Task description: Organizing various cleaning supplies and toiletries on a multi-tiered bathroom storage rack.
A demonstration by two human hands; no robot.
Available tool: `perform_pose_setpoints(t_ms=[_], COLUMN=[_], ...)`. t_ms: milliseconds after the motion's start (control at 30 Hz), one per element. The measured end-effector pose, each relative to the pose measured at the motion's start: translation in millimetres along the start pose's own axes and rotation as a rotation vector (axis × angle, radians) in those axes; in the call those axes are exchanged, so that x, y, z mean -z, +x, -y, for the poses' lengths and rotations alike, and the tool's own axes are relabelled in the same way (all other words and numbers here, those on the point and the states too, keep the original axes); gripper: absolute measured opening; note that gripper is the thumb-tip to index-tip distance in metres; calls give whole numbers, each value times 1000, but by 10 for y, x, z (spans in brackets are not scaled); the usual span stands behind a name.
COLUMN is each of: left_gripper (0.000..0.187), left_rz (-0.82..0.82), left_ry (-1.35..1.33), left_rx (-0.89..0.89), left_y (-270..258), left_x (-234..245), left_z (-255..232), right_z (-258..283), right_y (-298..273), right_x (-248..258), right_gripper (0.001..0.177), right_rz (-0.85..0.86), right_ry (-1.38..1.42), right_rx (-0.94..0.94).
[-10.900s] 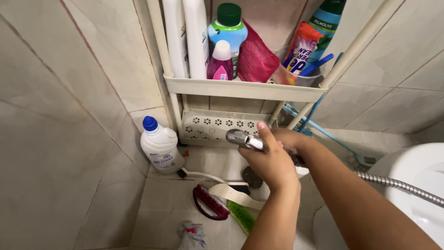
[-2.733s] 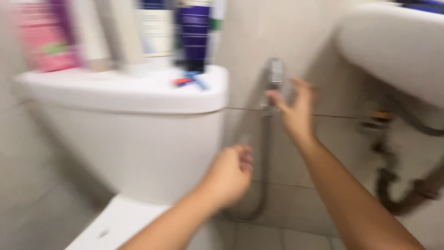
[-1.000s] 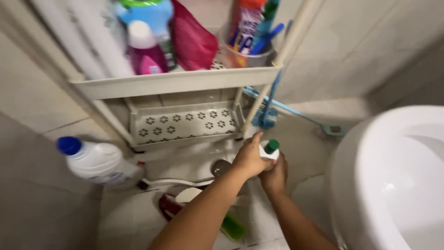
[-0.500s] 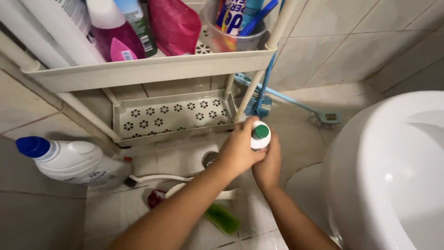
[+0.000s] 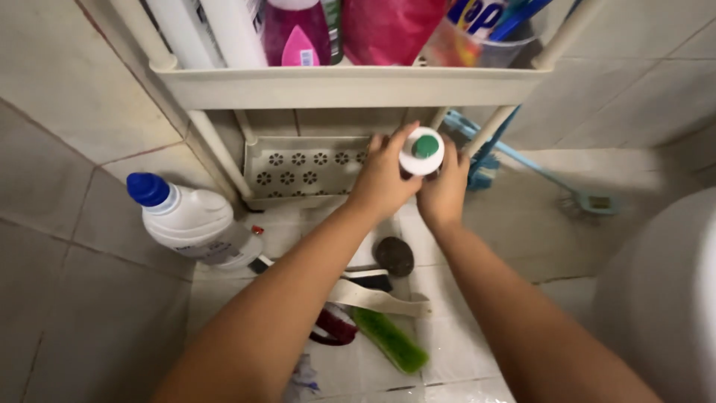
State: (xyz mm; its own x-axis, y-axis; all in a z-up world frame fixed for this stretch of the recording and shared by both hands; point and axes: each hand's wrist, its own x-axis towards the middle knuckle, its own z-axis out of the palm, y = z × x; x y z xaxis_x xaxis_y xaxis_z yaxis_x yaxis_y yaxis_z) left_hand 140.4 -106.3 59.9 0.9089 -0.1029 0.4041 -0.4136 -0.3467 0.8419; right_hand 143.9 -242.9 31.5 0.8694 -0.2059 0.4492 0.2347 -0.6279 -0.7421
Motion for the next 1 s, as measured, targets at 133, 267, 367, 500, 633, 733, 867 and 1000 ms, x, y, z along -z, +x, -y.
perform_pose_setpoints(t_ms=[133, 267, 367, 500, 633, 733, 867, 1000], left_gripper=[82, 84, 83, 85, 86, 83, 76, 75], left_rz=[4, 37, 93, 163, 182, 146, 142, 178], left_ry=[28, 81, 107, 96, 72, 65, 66, 68], left_rx=[42, 78, 95, 152, 211, 150, 193, 295], left_y=[281, 529, 718, 817, 884, 892, 846, 785], left_x=[-172, -295, -498, -572, -694, -792, -741, -618], left_z=[392, 566, 802, 724, 784, 861, 700, 663], right_z=[-235, -492, -710, -797, -964, -1007, -902, -1039], right_y=[230, 421, 539, 665, 839, 901, 912, 831], right_x=[-244, -437, -504, -493, -588, -611, -536, -584], right_gripper=[54, 54, 52, 56, 63, 69, 84, 80], right_rz=[-32, -50, -38, -21, -12, -17, -18, 75], right_ry=[-110, -159, -47, 27, 488, 1051, 1059, 561], right_rx=[35, -33, -116, -158, -259, -477, -636, -442])
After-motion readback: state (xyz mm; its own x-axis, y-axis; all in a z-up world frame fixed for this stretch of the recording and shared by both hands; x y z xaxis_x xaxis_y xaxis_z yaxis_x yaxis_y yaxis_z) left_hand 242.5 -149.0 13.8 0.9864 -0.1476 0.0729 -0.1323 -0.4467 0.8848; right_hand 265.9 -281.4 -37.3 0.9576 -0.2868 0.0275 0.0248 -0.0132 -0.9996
